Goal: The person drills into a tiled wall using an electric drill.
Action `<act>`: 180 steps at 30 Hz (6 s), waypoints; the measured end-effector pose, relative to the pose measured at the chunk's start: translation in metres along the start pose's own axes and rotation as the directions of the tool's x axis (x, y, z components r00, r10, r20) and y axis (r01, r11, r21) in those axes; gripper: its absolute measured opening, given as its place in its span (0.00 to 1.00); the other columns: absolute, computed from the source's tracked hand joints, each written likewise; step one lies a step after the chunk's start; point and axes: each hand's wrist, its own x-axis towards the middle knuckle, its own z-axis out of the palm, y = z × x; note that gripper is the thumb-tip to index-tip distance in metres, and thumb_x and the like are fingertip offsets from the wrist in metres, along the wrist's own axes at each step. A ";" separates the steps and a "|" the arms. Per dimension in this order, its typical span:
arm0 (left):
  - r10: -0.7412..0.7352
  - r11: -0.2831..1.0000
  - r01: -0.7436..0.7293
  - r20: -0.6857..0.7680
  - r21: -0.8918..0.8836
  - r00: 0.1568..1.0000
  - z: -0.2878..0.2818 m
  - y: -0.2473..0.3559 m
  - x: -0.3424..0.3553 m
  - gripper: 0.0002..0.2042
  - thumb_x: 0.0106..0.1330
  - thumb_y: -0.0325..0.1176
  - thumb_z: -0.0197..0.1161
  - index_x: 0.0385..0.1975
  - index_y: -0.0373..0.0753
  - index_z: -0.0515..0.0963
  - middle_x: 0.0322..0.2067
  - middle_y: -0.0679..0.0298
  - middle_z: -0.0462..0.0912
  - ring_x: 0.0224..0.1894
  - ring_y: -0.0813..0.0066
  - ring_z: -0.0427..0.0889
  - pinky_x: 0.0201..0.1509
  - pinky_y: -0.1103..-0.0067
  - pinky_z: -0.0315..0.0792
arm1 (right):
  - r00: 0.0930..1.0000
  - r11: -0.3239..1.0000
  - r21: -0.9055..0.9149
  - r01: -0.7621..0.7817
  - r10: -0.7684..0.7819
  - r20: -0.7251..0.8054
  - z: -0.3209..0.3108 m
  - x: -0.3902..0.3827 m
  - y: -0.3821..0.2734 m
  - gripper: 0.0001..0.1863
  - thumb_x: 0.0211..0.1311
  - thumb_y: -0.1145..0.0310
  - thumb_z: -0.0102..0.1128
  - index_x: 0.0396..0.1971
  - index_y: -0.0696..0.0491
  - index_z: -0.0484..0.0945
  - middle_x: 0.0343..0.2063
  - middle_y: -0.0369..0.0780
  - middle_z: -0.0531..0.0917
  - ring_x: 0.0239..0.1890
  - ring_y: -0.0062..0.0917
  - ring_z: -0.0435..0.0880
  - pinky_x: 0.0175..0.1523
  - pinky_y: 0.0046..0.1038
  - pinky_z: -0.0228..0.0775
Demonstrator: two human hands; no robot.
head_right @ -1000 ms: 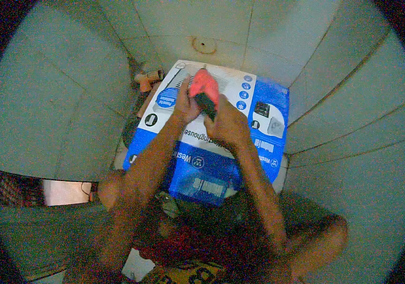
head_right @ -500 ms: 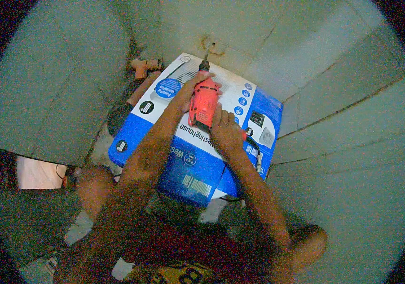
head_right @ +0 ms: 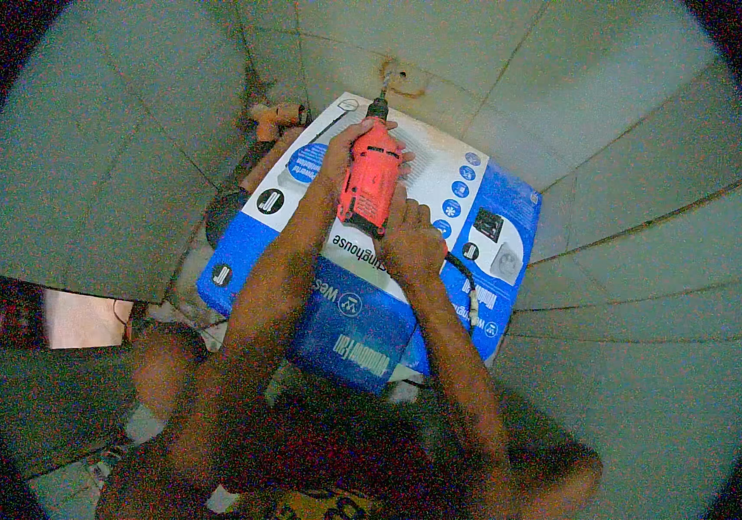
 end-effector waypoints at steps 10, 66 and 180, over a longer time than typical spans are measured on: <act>-0.032 0.999 0.034 -0.070 0.031 0.997 0.001 0.002 0.002 0.23 0.67 0.44 0.64 0.55 0.36 0.71 0.39 0.49 0.84 0.39 0.58 0.87 0.45 0.64 0.84 | 0.976 0.997 0.004 0.079 -0.077 -0.206 0.008 0.004 0.006 0.48 0.44 0.55 0.77 0.63 0.64 0.66 0.31 0.42 0.80 0.33 0.34 0.83 0.30 0.34 0.78; -0.086 0.993 0.094 -0.112 0.068 0.990 -0.001 0.003 0.008 0.20 0.65 0.40 0.64 0.49 0.30 0.72 0.38 0.50 0.84 0.38 0.59 0.87 0.44 0.66 0.85 | 0.963 0.998 -0.055 0.044 -0.057 -0.263 0.019 0.006 0.004 0.36 0.45 0.63 0.71 0.57 0.62 0.73 0.29 0.40 0.82 0.30 0.29 0.84 0.27 0.30 0.77; 0.049 0.775 0.170 -0.325 0.609 0.944 0.019 -0.003 -0.037 0.28 0.61 0.49 0.71 0.52 0.33 0.75 0.39 0.61 0.83 0.37 0.74 0.83 0.43 0.77 0.78 | 0.993 0.999 -0.017 0.028 -0.030 -0.115 0.003 0.006 0.001 0.31 0.55 0.68 0.57 0.59 0.65 0.70 0.33 0.42 0.80 0.34 0.32 0.82 0.32 0.29 0.79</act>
